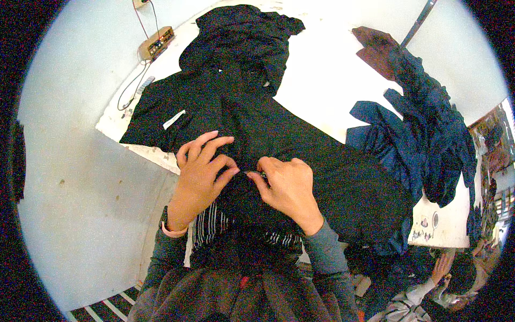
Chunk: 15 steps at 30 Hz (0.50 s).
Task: The person uses scissors to cut a black garment on a white table. They repeatedly lift, fold, and trim sections of the fabric, handling the garment one at a time and occasionally moving cut pieces aside.
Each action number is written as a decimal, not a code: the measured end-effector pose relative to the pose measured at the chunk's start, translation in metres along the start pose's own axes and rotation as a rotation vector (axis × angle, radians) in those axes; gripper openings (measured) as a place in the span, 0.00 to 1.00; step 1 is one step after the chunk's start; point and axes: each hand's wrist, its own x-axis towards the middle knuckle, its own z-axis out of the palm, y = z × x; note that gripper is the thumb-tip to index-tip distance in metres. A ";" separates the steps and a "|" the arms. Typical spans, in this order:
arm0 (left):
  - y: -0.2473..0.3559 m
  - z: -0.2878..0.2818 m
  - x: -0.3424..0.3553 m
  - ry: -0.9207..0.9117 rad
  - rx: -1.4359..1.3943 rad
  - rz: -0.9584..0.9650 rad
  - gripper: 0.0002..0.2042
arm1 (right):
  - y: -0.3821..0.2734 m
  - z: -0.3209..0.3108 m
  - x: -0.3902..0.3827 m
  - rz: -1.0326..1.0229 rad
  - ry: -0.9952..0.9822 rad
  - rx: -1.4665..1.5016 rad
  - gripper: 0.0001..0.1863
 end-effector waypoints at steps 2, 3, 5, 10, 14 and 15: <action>-0.005 -0.019 -0.008 -0.069 -0.024 -0.057 0.07 | 0.002 -0.004 -0.003 0.033 -0.001 0.005 0.15; -0.011 -0.029 -0.017 -0.105 -0.033 -0.086 0.07 | 0.003 -0.007 -0.005 0.050 -0.002 0.011 0.15; -0.031 -0.044 -0.047 -0.118 -0.004 -0.281 0.07 | 0.001 -0.014 -0.009 0.087 0.029 0.175 0.15; -0.034 -0.058 -0.062 -0.085 0.012 -0.369 0.12 | -0.008 -0.016 -0.008 -0.061 -0.074 0.613 0.20; -0.022 -0.047 -0.052 -0.200 -0.282 -0.242 0.12 | -0.006 0.000 -0.012 -0.195 -0.298 0.266 0.19; -0.019 -0.045 -0.050 -0.203 -0.303 -0.233 0.12 | -0.004 0.004 -0.015 -0.202 -0.306 0.256 0.16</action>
